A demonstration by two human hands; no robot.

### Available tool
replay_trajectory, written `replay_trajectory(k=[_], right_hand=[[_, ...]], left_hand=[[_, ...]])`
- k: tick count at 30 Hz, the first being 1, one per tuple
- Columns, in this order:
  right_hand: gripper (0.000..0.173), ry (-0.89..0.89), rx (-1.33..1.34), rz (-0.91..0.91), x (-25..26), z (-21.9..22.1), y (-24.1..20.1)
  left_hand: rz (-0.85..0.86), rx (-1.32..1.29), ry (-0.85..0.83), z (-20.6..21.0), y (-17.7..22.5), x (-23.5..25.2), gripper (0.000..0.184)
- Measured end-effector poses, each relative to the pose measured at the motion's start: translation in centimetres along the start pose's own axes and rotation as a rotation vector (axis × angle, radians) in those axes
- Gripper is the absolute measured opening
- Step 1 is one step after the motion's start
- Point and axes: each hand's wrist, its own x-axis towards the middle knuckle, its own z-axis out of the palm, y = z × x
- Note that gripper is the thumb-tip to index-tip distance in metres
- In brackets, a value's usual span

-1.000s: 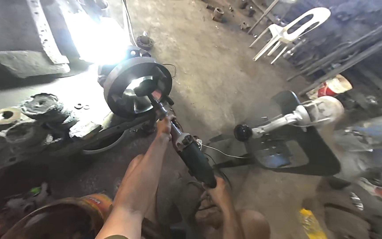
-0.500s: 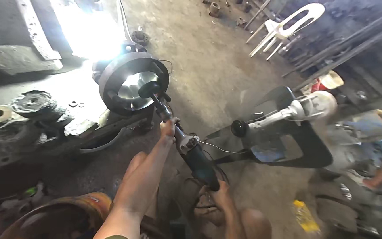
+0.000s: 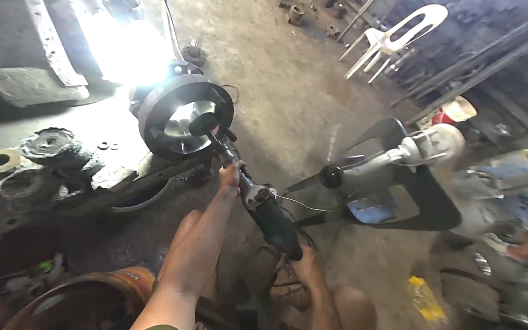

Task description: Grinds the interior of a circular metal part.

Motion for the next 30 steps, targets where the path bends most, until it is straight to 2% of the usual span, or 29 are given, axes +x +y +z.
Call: replay_trajectory(k=[7, 11, 16, 21, 25, 26, 28, 29, 30], right_hand=[[0.039, -0.029, -0.031, -0.049, -0.4, -0.9, -2.9], [0.040, -0.047, 0.056, -0.032, -0.6, 0.6, -1.2], [0.041, -0.008, 0.105, 0.004, -2.1, 2.4, 2.9], [0.044, 0.024, 0.195, 0.023, -5.2, 2.8, 5.8], [0.053, 0.012, 0.211, 0.067, -6.4, 3.8, 7.6], [0.052, -0.007, 0.231, 0.131, -6.8, 3.8, 7.4], [0.040, -0.099, 0.386, 0.193, -7.1, 3.6, 8.0], [0.035, -0.166, 0.486, 0.044, -6.5, 3.9, 10.4], [0.037, -0.130, 0.603, -0.379, -5.2, 6.2, 14.8]], left_hand=[[0.031, 0.027, 0.009, -1.4, 1.4, 1.8, 0.021], [0.013, 0.050, 0.001, -1.6, 0.7, 0.7, 0.022], [-0.021, 0.065, -0.046, -1.2, -2.7, -0.7, 0.024], [0.062, 0.040, -0.135, -0.8, -4.3, -5.0, 0.016], [0.119, 0.080, -0.258, -0.8, -4.9, -9.7, 0.023], [0.120, 0.090, -0.278, -0.6, -5.2, -10.5, 0.023], [0.130, 0.091, -0.307, -0.2, -5.8, -11.7, 0.021], [0.137, 0.080, -0.321, 0.1, -6.2, -12.0, 0.021], [0.144, 0.077, -0.334, 0.3, -6.5, -12.2, 0.022]])
